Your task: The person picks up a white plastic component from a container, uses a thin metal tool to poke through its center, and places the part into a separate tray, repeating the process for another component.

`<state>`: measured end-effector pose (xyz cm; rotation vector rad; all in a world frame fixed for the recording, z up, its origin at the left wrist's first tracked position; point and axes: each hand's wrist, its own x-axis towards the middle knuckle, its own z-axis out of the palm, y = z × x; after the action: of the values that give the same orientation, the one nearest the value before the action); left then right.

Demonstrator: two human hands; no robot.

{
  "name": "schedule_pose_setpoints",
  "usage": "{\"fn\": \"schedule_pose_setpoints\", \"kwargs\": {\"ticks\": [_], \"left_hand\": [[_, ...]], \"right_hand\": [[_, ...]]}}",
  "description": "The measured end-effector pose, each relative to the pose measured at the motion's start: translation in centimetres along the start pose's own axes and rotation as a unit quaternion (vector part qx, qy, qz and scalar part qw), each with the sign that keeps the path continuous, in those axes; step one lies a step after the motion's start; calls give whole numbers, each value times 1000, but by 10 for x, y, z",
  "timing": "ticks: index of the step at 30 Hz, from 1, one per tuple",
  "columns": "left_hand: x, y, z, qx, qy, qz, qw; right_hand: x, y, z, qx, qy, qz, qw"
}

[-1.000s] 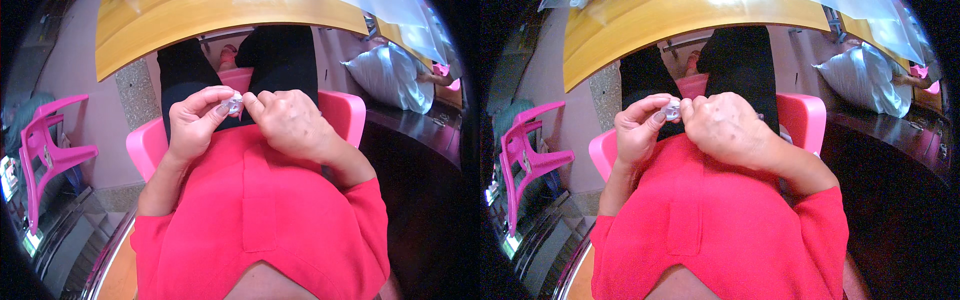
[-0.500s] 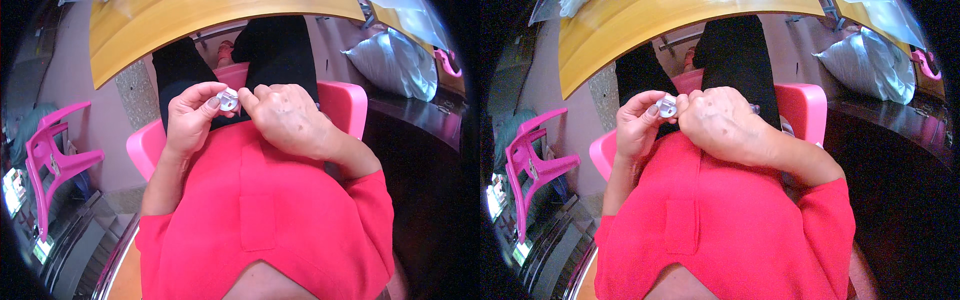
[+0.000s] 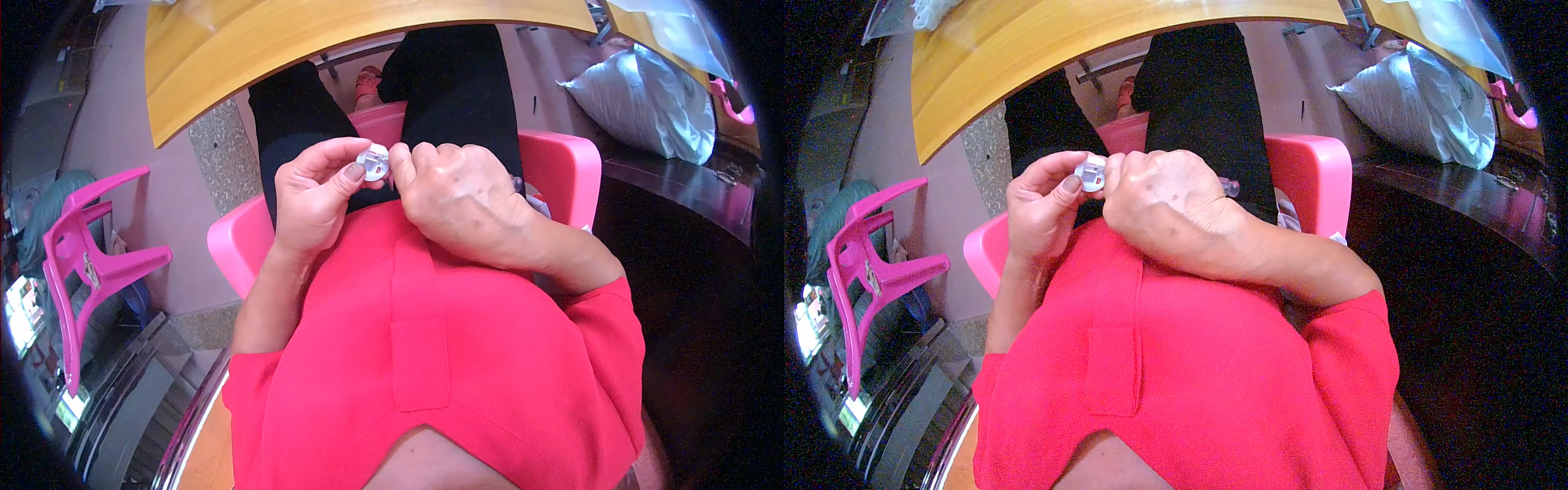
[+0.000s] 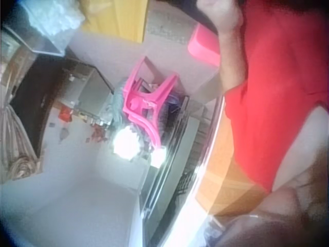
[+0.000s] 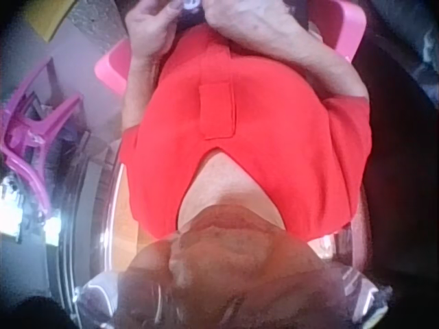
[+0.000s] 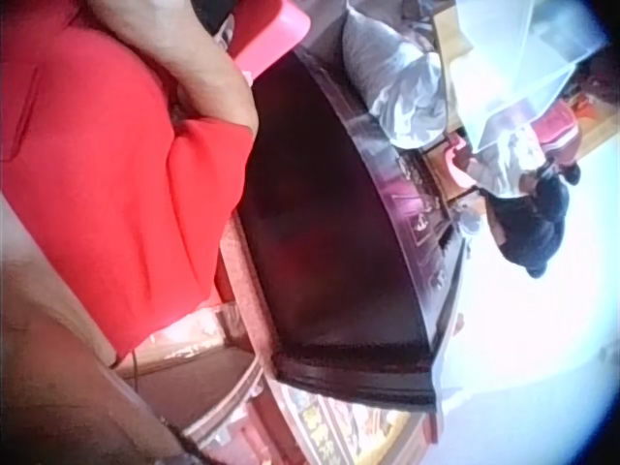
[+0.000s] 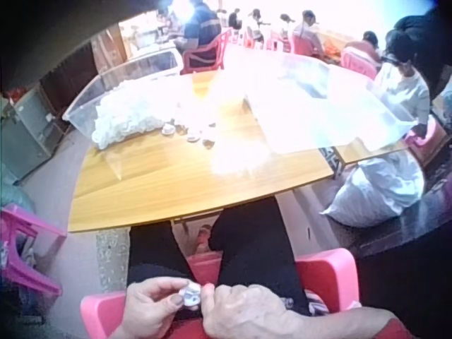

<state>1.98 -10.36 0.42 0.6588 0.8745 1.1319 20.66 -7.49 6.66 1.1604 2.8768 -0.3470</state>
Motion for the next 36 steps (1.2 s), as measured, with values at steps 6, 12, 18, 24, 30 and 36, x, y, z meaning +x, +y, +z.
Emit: {"fn": "schedule_pose_setpoints", "kwargs": {"ticks": [6,12,18,24,30,36], "left_hand": [[-1,-1,2,25,-6,34,999],[5,4,-4,-6,-17,18,1000],[9,5,-11,-41,29,15,999],[7,5,-12,-73,35,8,997],[8,4,-14,-54,24,8,998],[8,4,-13,-55,21,16,998]], "right_hand": [[2,11,-4,27,-11,-70,997],[11,22,7,213,-58,-8,975],[15,16,13,435,-4,76,897],[19,11,21,465,7,103,879],[19,9,23,470,27,111,875],[19,8,30,450,49,60,890]]}}
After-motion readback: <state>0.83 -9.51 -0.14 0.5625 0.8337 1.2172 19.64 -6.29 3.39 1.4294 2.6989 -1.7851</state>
